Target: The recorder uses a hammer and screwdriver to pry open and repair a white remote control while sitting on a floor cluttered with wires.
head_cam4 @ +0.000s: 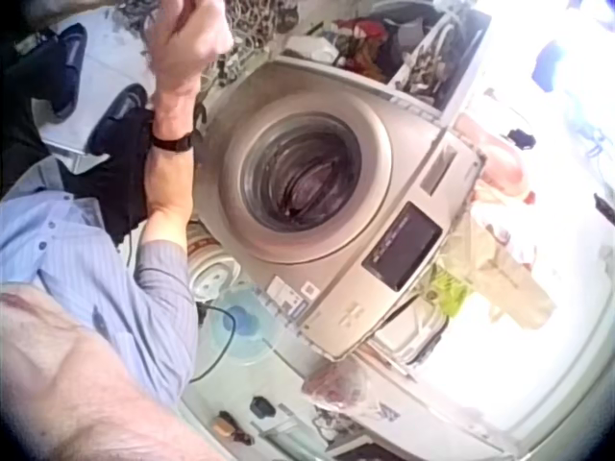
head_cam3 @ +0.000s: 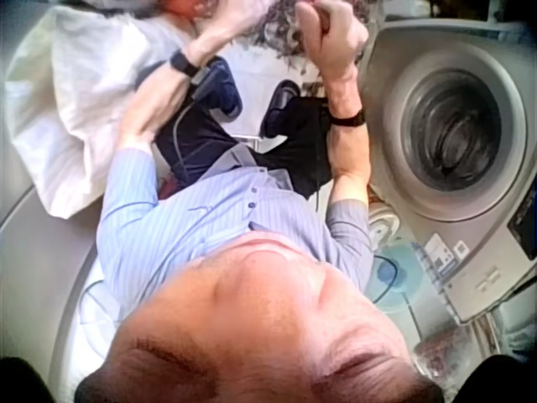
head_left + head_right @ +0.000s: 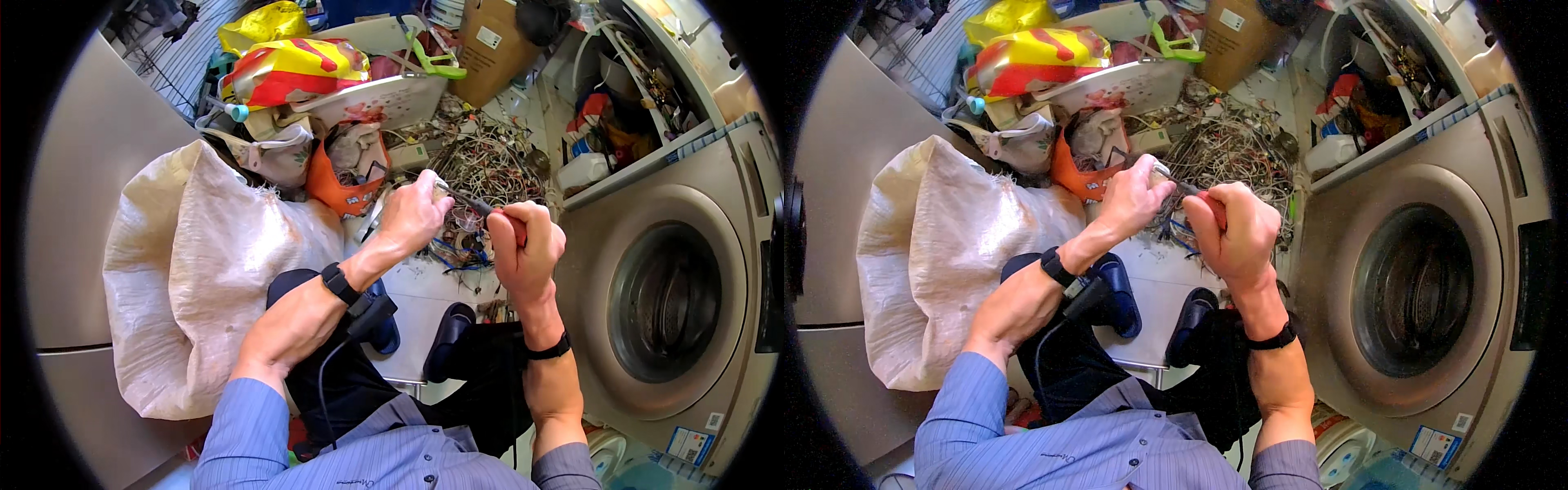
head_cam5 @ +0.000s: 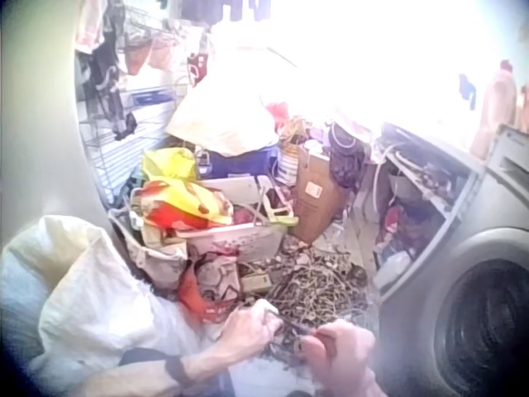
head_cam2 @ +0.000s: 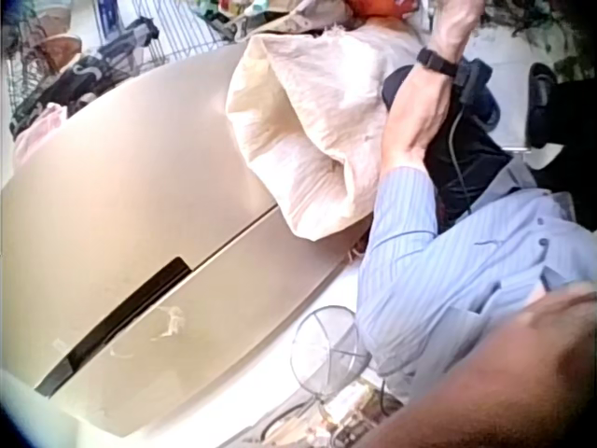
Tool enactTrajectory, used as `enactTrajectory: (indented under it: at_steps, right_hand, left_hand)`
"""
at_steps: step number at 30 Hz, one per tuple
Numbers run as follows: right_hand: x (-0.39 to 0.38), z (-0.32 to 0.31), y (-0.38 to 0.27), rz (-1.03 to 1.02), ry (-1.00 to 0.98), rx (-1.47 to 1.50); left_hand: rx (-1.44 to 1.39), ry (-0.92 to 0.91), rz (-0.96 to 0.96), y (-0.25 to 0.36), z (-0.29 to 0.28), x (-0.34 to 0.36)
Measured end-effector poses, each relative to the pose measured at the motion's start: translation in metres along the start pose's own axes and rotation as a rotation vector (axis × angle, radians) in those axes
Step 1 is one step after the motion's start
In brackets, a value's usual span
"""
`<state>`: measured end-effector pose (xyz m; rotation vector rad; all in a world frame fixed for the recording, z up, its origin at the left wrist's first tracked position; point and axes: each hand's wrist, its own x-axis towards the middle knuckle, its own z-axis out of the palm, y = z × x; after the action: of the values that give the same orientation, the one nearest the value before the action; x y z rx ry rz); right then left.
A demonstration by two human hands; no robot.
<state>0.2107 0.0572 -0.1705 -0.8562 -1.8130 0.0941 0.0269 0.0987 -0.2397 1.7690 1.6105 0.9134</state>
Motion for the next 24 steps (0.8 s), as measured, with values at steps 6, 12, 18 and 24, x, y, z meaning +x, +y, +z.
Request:
enactTrajectory:
  at_steps: [6, 12, 18, 24]
  right_hand:
    - [0.003, 0.011, 0.004, 0.048, 0.061, 0.062]
    - [0.001, 0.004, -0.002, -0.070, 0.000, -0.041]
    - [0.002, 0.011, 0.006, 0.020, 0.096, 0.008]
    - [0.000, 0.002, -0.001, 0.043, -0.045, -0.059]
  left_hand:
    - [0.015, -0.004, 0.014, 0.000, -0.001, 0.003]
    - [0.024, 0.044, 0.060, -0.006, -0.002, 0.006]
    - [0.016, 0.002, 0.032, -0.002, -0.003, 0.007]
    - [0.045, 0.010, 0.038, -0.002, -0.007, 0.007]
